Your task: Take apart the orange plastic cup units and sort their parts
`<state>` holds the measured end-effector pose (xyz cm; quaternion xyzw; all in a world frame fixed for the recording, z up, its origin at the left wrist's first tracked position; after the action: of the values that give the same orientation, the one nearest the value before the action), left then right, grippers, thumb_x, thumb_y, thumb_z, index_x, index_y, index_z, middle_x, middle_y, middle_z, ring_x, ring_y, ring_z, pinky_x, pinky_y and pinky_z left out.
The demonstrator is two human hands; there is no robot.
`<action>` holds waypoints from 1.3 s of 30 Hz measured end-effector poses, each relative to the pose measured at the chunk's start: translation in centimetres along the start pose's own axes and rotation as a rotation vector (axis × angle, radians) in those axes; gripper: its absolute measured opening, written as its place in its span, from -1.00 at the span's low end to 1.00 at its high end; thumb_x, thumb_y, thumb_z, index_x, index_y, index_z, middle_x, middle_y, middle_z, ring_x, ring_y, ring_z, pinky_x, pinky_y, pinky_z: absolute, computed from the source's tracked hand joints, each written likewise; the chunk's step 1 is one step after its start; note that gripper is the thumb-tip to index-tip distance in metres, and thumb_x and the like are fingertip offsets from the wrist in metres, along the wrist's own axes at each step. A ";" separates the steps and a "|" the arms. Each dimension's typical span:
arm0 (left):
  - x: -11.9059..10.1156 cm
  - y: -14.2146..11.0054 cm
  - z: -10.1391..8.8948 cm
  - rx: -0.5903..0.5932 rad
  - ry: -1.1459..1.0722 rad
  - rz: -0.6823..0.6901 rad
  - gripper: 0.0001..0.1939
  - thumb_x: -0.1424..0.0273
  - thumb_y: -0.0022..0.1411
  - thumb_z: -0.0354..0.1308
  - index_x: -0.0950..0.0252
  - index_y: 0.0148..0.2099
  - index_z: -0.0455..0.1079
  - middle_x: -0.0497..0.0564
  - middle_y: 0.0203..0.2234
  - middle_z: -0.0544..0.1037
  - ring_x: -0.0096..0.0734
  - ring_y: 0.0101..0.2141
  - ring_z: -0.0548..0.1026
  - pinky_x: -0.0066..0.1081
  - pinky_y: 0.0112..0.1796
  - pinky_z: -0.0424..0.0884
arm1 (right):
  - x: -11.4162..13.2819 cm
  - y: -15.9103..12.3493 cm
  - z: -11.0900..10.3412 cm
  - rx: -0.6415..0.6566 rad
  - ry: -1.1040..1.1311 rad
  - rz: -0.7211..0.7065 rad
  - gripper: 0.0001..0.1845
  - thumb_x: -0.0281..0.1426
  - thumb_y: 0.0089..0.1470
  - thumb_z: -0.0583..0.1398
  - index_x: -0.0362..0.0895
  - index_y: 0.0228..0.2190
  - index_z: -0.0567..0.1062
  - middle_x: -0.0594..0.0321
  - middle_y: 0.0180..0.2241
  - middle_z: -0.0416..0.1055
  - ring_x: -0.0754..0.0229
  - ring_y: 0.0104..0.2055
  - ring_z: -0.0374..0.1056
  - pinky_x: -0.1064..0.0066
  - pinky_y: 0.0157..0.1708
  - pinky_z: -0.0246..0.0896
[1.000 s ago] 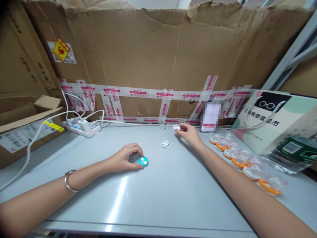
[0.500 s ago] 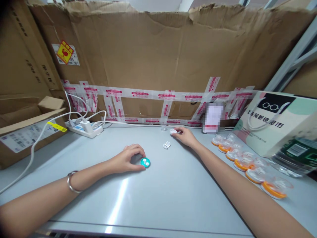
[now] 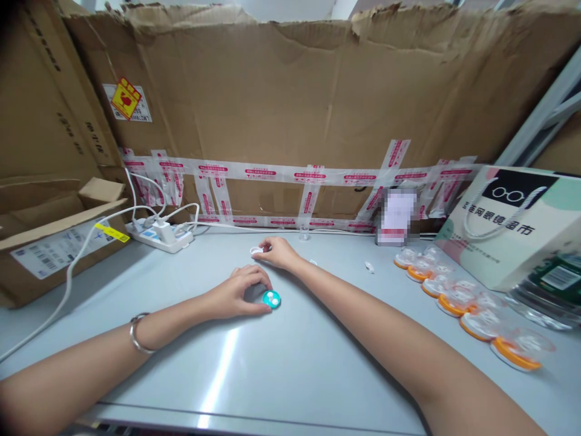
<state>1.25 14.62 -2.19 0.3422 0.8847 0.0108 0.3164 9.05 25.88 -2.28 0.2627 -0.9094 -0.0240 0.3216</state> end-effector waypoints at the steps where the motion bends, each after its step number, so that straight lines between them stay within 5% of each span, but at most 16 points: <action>1: 0.0 0.0 0.0 -0.001 0.000 0.002 -0.69 0.17 0.02 0.17 0.20 -0.20 0.33 -0.01 -0.21 0.38 -0.25 -0.11 0.29 -0.26 -0.09 0.11 | 0.2 0.4 0.3 0.002 -0.011 -0.001 -0.64 -0.19 -0.16 0.22 -0.19 -0.35 0.50 0.27 -0.46 0.42 0.30 -0.43 0.28 0.52 -0.45 0.11; 8: -0.2 0.0 -0.2 -0.002 0.001 0.009 -0.69 0.18 0.02 0.18 0.21 -0.20 0.33 0.00 -0.22 0.38 -0.27 -0.13 0.29 -0.27 -0.08 0.11 | 1.2 1.4 -0.4 -0.025 -0.118 0.024 -0.75 -0.31 -0.24 0.24 -0.19 -0.43 0.45 0.26 -0.47 0.41 0.27 -0.45 0.26 0.51 -0.49 0.03; 18: -0.1 0.0 0.0 -0.005 -0.021 0.030 -0.69 0.17 0.03 0.19 0.21 -0.21 0.31 -0.03 -0.21 0.38 -0.31 -0.11 0.29 -0.30 -0.09 0.07 | -2.7 -3.4 -4.3 0.036 -0.177 0.131 -0.69 -0.23 -0.21 0.23 -0.18 -0.40 0.44 0.24 -0.44 0.40 0.24 -0.45 0.27 0.47 -0.48 0.08; 23: 0.2 0.2 0.1 -0.024 -0.006 0.012 -0.59 0.07 -0.05 0.21 0.23 -0.25 0.30 -0.02 -0.24 0.40 -0.31 -0.15 0.31 -0.32 -0.13 0.09 | -1.1 -6.0 -5.8 -0.053 -0.122 0.057 -0.58 -0.15 -0.15 0.21 -0.15 -0.27 0.42 0.19 -0.29 0.38 0.19 -0.27 0.27 0.40 -0.28 0.14; 30: -0.2 0.2 -0.4 -0.039 -0.019 0.005 -0.52 0.04 -0.14 0.25 0.21 -0.22 0.31 -0.01 -0.23 0.41 -0.28 -0.15 0.30 -0.30 -0.11 0.10 | 2.1 -12.3 -3.7 0.081 0.106 -0.059 -0.65 -0.17 -0.12 0.23 -0.07 -0.27 0.44 0.22 -0.30 0.37 0.21 -0.29 0.27 0.40 -0.29 0.17; 34: -0.8 0.2 -0.6 -0.057 -0.011 0.054 -0.72 0.16 0.09 0.14 0.20 -0.20 0.34 -0.01 -0.21 0.42 -0.32 -0.13 0.31 -0.30 -0.08 0.09 | 2.2 -13.0 -2.3 0.064 0.125 -0.088 -0.64 -0.20 -0.13 0.25 -0.06 -0.25 0.45 0.23 -0.33 0.35 0.21 -0.29 0.27 0.40 -0.28 0.17; 39: -1.0 0.4 -0.1 -0.051 0.023 0.031 -0.85 0.25 0.11 0.14 0.20 -0.30 0.42 -0.06 -0.34 0.48 -0.35 -0.21 0.37 -0.32 -0.14 0.15 | 1.7 -12.6 -2.0 0.051 0.168 -0.056 -0.80 -0.27 -0.09 0.24 -0.09 -0.37 0.50 0.24 -0.39 0.35 0.23 -0.33 0.27 0.42 -0.31 0.17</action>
<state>1.94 14.36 -1.46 0.3475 0.8823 0.0424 0.3146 14.94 14.44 -2.43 0.2974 -0.8718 0.0122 0.3892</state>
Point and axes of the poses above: each hand's wrist, its own y-axis towards the middle knuckle, its own z-axis out of the palm, x = y × z, the point moved 6 cm from there along y, towards the middle knuckle
